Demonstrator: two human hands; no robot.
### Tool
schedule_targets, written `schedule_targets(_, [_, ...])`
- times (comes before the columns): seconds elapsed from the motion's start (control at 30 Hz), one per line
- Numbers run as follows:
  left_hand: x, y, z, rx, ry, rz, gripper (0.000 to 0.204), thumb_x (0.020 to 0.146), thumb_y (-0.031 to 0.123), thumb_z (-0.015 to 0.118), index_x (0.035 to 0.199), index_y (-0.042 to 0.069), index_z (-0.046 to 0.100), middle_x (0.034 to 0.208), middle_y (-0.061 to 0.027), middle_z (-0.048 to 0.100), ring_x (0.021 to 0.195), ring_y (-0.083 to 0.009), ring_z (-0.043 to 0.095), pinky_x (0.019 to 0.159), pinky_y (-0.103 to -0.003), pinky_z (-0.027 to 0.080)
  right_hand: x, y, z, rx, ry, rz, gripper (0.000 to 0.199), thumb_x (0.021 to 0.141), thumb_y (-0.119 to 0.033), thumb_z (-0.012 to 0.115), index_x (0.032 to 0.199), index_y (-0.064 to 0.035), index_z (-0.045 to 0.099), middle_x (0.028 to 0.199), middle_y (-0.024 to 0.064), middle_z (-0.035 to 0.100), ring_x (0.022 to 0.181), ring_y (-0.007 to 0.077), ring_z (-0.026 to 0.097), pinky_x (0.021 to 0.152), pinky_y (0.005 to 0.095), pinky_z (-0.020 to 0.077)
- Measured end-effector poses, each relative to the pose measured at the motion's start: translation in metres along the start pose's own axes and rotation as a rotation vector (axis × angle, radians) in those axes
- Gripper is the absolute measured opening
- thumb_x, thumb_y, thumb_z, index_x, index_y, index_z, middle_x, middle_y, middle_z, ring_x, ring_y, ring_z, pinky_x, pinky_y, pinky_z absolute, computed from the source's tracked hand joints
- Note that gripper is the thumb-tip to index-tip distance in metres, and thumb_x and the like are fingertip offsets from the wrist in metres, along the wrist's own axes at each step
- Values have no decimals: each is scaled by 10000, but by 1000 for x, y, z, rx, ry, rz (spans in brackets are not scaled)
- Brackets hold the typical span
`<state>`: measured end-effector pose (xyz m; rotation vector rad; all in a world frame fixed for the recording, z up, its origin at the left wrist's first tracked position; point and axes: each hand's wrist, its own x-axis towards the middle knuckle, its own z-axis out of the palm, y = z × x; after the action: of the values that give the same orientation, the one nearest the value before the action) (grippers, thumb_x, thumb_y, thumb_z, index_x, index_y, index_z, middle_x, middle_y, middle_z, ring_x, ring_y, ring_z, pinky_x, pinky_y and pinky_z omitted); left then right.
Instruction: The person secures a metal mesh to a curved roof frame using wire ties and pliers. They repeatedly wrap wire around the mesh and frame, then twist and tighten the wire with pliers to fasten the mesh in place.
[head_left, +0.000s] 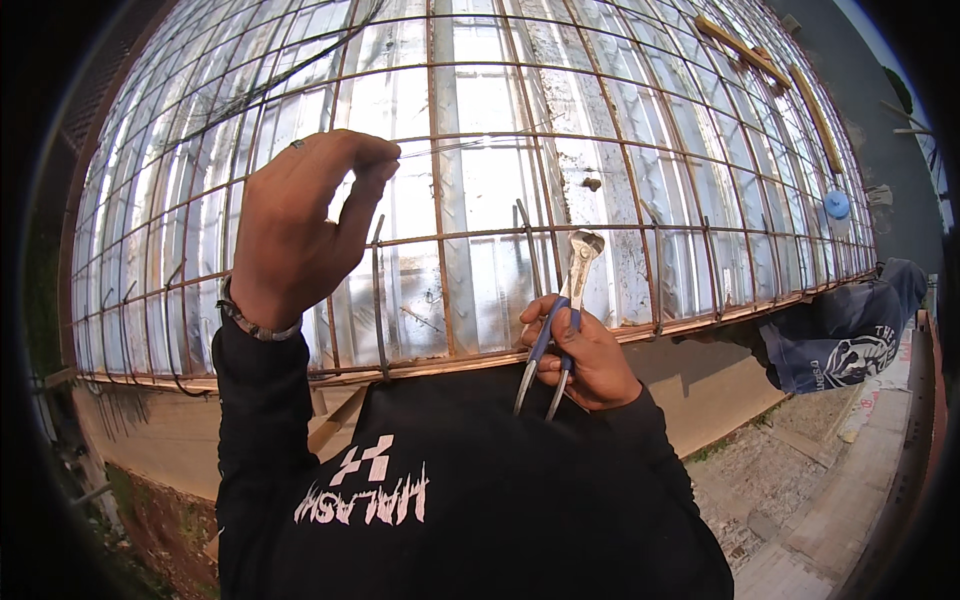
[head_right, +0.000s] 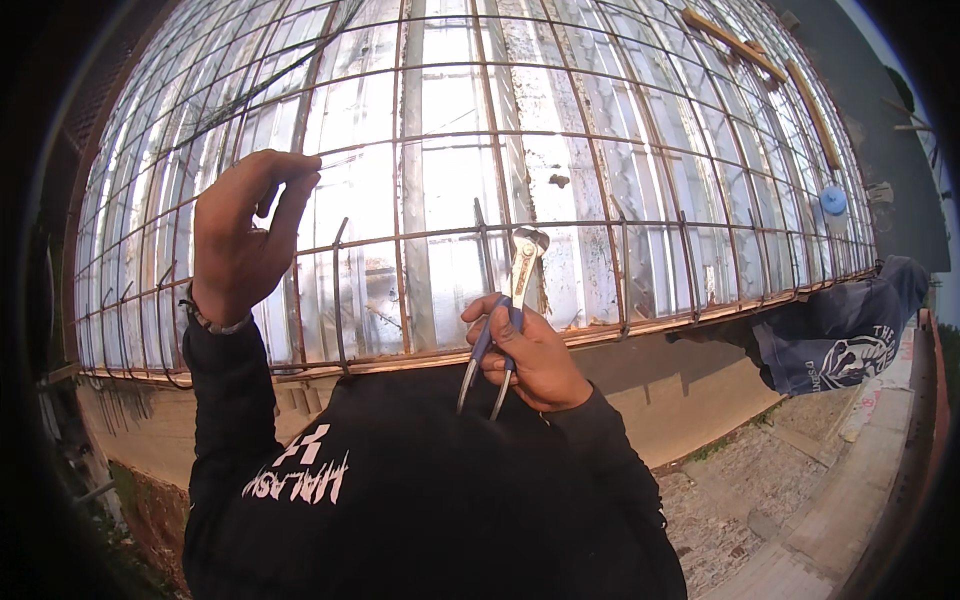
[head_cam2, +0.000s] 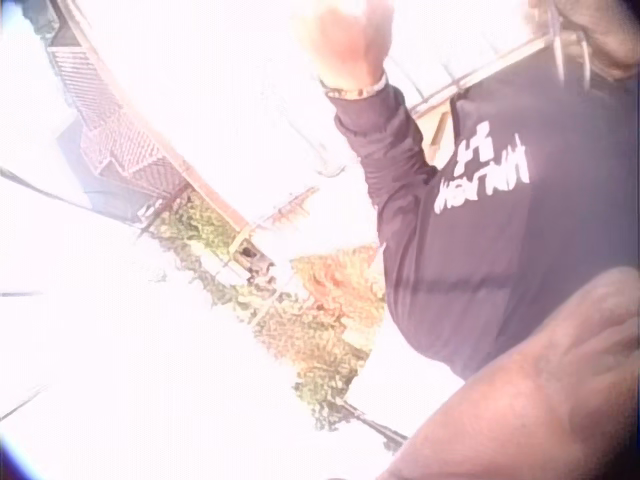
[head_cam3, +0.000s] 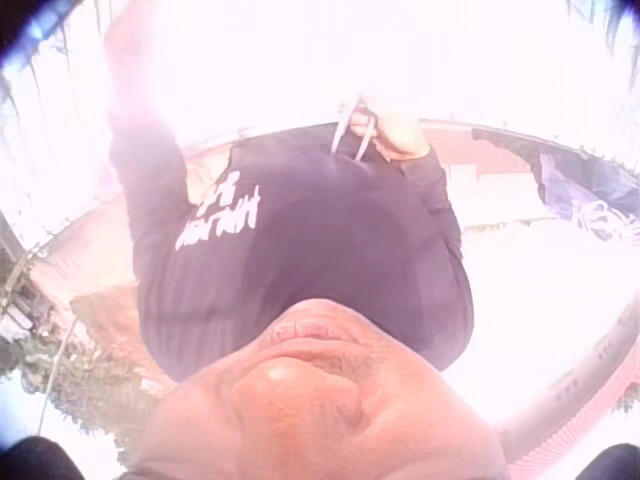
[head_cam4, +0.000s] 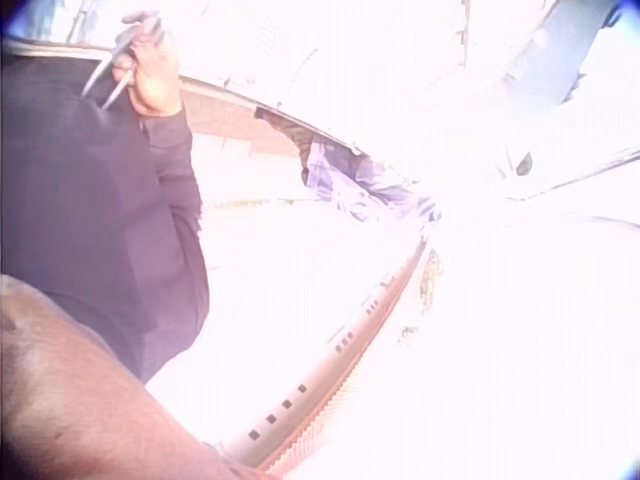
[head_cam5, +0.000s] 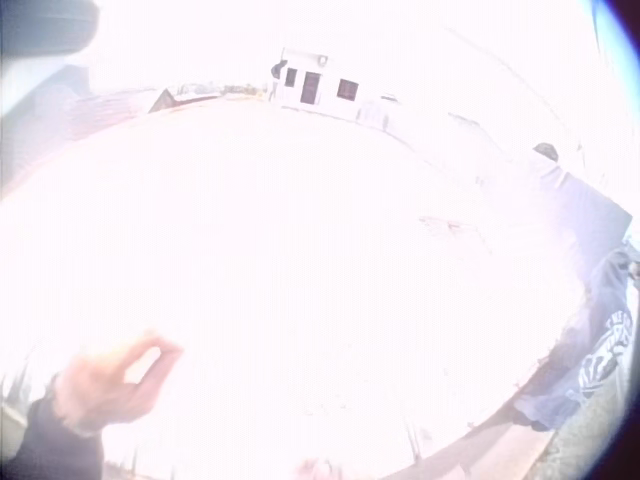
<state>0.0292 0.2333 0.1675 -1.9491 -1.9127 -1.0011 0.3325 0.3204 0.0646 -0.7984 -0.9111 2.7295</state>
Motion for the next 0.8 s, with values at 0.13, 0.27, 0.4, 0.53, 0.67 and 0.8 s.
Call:
schedule_targets(0.13, [9, 12, 11, -50, -72, 34, 77, 870, 7, 686, 936, 30, 654, 861, -125, 712, 763, -281, 707, 659, -357, 548, -9, 8, 5, 36, -78, -165, 402, 1020, -367, 556, 1228, -34, 471, 1003, 51, 498, 655, 52, 441, 486, 191, 382])
schedule_targets(0.27, [19, 22, 19, -108, -128, 97, 92, 866, -12, 674, 938, 31, 637, 871, -130, 712, 785, -294, 706, 676, -362, 550, -11, -1, 8, 31, -187, -86, 470, 1016, -325, 579, 1340, -20, 427, 1002, 107, 588, 621, 37, 477, 441, 173, 391])
schedule_targets(0.4, [31, 28, 21, -82, -149, 188, 86, 866, -18, 670, 929, 34, 643, 878, -115, 719, 797, -292, 709, 691, -367, 550, -17, -18, 6, -105, -133, -43, 505, 1033, -283, 560, 1414, 2, 390, 955, 187, 686, 493, 43, 492, 401, 173, 391])
schedule_targets(0.53, [41, 32, 26, -94, -140, 221, 74, 873, 22, 687, 930, 53, 650, 854, -100, 718, 774, -282, 704, 663, -365, 539, -24, -27, 6, -200, 1, -120, 398, 1005, -151, 567, 1329, 7, 396, 1134, 186, 617, 674, 183, 681, 522, 251, 555])
schedule_targets(0.67, [52, 40, 31, -151, -179, 267, 72, 887, 29, 694, 956, 30, 674, 889, -103, 724, 784, -240, 719, 663, -319, 559, -32, -29, 6, -329, 65, -134, 419, 897, 81, 442, 1296, -19, 363, 1329, 170, 464, 1036, 387, 693, 858, 416, 634])
schedule_targets(0.8, [64, 51, 39, -169, -159, 379, 80, 883, 10, 684, 958, 18, 655, 874, -105, 726, 780, -253, 722, 675, -327, 569, -35, -30, 2, -400, 153, -142, 495, 855, 122, 397, 1323, -35, 354, 1340, 164, 463, 1114, 364, 663, 921, 410, 603])
